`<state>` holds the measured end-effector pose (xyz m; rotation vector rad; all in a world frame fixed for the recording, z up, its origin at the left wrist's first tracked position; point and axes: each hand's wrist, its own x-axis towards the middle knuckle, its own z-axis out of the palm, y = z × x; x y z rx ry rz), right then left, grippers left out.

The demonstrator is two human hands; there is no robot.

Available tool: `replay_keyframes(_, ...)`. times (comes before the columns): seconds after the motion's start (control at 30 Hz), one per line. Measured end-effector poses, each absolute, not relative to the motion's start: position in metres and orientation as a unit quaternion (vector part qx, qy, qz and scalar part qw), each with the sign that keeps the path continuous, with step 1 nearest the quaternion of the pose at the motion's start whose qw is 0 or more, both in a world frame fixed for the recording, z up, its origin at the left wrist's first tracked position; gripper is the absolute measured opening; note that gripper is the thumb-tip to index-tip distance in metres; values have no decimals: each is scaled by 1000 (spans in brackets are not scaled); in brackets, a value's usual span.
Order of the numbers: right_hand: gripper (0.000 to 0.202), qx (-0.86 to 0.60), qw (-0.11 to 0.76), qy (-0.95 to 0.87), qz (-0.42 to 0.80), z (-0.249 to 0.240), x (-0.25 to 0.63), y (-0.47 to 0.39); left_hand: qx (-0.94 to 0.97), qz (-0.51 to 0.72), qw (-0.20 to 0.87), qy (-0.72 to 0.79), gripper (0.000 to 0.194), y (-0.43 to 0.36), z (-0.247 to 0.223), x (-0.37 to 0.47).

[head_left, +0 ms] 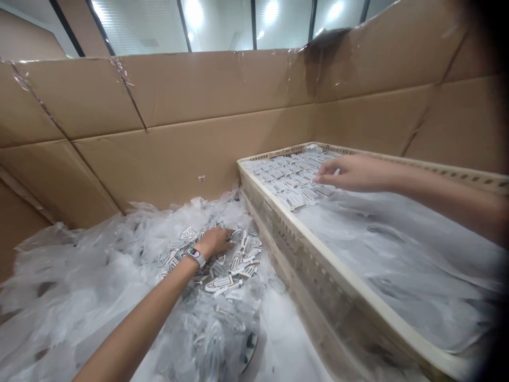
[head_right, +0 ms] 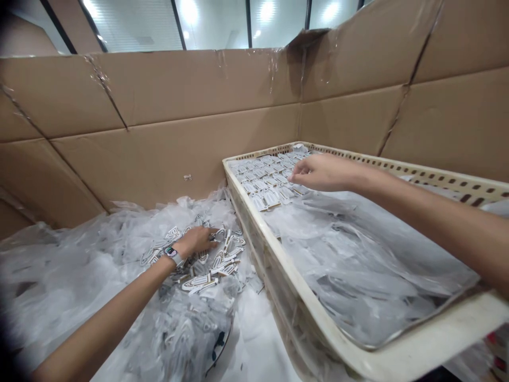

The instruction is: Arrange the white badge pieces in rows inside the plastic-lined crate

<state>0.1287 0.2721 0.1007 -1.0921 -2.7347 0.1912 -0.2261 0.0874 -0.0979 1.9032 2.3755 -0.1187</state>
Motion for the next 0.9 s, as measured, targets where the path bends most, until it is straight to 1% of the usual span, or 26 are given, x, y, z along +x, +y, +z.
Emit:
replay_keyframes(0.13, 41, -367, 105, -921, 74, 101, 129, 274, 638, -15, 68, 767, 43, 88, -99, -238)
replay_keyframes(0.27, 42, -356, 123, -923, 75, 104, 131, 272, 647, 43, 83, 756, 45, 78, -106, -248)
replay_keyframes(0.37, 43, -343, 155, -924, 66, 108, 131, 270, 637, 120, 87, 757, 50, 71, -109, -257)
replay_keyframes(0.47, 43, -345, 178, -920, 60, 110, 132, 270, 611, 226, 87, 754, 55, 66, -104, -263)
replay_keyframes(0.6, 38, -336, 220, -914, 58, 108, 132, 271, 570, 368, 85, 730, 60, 59, -81, -262)
replay_keyframes(0.7, 35, -292, 260, -917, 74, 111, 125, 257, 551, 450, 75, 699, 57, 53, -55, -248)
replay_keyframes(0.8, 34, -206, 281, -933, 88, 119, 105, 224, 560, 498, 82, 657, 51, 47, -28, -222)
replay_keyframes(0.9, 27, -90, 267, -956, 80, 127, 77, 188, 575, 515, 97, 629, 46, 40, -5, -185)
